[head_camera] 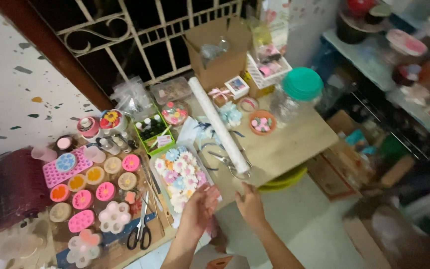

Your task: Cutting and preparing decorative starry mesh fabric at a crafting workbench.

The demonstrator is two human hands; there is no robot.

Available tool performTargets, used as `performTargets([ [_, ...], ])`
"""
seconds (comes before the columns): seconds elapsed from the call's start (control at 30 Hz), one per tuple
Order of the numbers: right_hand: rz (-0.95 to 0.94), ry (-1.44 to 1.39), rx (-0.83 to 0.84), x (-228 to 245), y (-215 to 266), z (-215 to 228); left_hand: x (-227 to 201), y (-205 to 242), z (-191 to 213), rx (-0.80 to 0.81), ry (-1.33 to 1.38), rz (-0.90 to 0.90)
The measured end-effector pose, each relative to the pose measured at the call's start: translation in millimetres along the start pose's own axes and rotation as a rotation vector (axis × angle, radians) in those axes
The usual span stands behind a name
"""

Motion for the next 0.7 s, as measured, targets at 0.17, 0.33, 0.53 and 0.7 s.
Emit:
performTargets([
  [0.17,0.099,0.337,0.055,2.3,-116.8,-28.8,-33.1,-45.2,25.4,-0.233,0.108,-0.059],
  [0.33,0.153,0.382,0.086,4.4,-187.0,-47.5,-59.9,-59.9,15.7,-0.354,0.102,-0.089],
  [0.53,0.13,0.273,0.158,-39.7,-204.3,-45.5,-66.3,-79.0,24.2,-0.384,0.116,-0.179],
  [0.7,-0.019,-0.341,0.412,-54.6,-171.1,-4.6,-95.6,-98.1,-36.8,-0.325,-0.388,-0.371],
])
Point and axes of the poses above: each hand's wrist, its own y-axis away from the middle knuckle, its own z-axis out of the back of the hand, x = y × z, the point moved 6 cm from there along -y, towards the middle knuckle, and after that the axes turned 8 degrees about -y, right-handed, at the moved point
